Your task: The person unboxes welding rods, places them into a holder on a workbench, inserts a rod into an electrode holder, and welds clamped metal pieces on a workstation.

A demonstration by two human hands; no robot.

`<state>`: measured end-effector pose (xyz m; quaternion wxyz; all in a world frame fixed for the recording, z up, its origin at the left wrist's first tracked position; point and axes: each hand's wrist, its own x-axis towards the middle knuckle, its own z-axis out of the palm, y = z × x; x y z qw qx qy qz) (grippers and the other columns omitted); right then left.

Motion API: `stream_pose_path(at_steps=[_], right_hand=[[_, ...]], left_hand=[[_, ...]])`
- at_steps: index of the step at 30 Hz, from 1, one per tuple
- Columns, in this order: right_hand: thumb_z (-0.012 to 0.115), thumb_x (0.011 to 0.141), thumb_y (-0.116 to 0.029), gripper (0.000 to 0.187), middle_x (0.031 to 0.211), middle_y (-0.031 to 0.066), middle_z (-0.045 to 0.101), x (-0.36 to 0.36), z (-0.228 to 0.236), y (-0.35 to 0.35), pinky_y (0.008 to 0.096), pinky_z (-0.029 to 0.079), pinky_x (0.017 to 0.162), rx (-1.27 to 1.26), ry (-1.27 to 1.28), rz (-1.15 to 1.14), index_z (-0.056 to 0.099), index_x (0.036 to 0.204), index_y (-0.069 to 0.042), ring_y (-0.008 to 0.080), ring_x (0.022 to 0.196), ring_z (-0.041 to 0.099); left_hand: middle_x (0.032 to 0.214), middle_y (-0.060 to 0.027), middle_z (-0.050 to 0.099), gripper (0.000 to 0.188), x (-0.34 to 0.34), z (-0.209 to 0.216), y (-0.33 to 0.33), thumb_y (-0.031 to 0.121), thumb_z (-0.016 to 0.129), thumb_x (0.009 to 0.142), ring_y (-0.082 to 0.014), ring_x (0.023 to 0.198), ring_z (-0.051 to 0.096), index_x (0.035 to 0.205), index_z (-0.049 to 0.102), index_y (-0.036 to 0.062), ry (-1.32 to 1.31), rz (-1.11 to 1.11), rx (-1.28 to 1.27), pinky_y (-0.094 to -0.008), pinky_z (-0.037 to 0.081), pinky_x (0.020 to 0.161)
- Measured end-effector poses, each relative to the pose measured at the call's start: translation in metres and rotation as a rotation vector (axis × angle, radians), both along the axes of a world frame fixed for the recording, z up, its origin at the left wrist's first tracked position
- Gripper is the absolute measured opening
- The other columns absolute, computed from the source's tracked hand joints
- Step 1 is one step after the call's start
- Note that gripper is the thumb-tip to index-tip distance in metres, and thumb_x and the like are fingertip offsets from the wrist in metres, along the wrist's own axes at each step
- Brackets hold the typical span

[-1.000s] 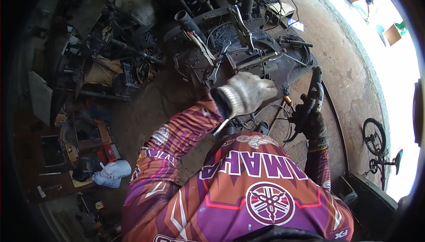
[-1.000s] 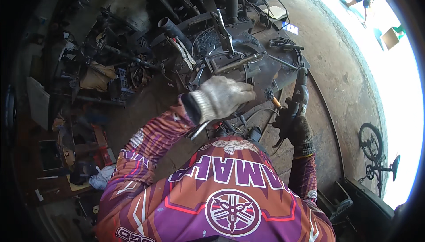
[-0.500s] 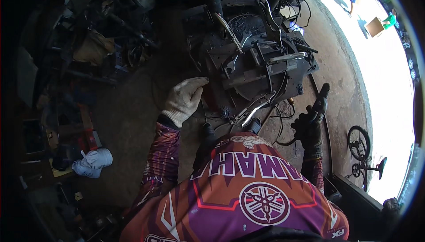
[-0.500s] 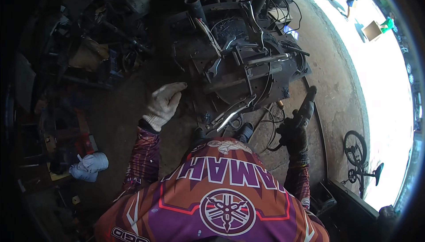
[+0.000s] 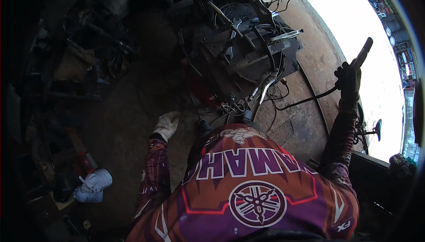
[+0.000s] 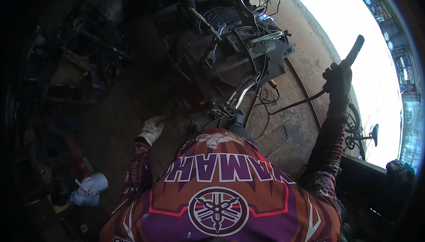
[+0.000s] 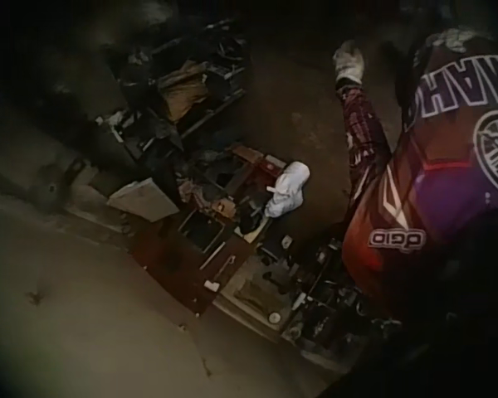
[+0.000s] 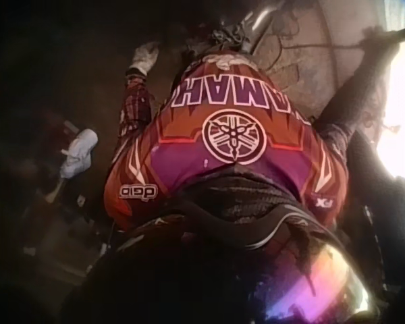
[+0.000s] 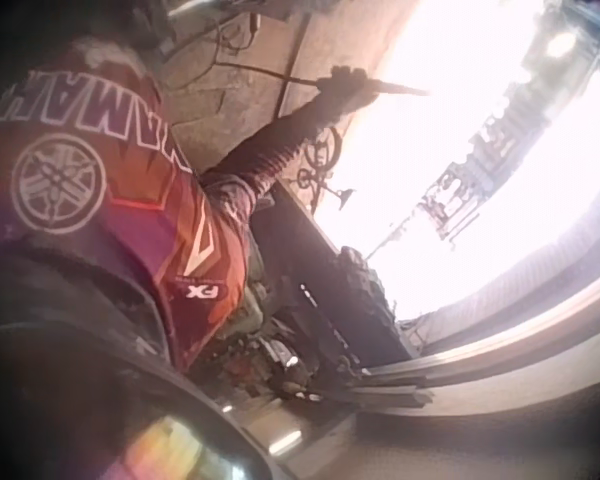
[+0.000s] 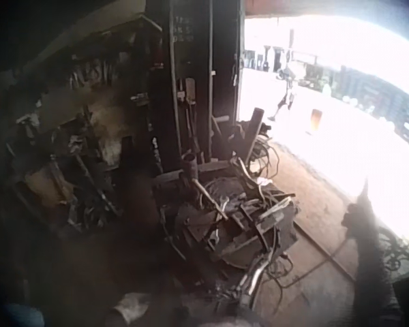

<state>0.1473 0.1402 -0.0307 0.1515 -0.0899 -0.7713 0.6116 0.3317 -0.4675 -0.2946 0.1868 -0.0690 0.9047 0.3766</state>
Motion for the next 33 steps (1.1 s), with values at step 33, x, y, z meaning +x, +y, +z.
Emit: stream_pose_path(at_steps=[33], right_hand=[[0.076, 0.086, -0.044, 0.048, 0.073, 0.0046, 0.062, -0.456, 0.065, -0.131, 0.0350, 0.046, 0.057, 0.360, 0.679, 0.281, 0.070, 0.113, -0.005, 0.0169, 0.063, 0.059]], left_hand=[[0.127, -0.0136, 0.065, 0.051, 0.306, -0.071, 0.186, 0.016, 0.073, 0.089, -0.0223, 0.098, 0.069, 0.136, 0.059, 0.0005, -0.340, 0.558, 0.296, -0.0389, 0.060, 0.072]])
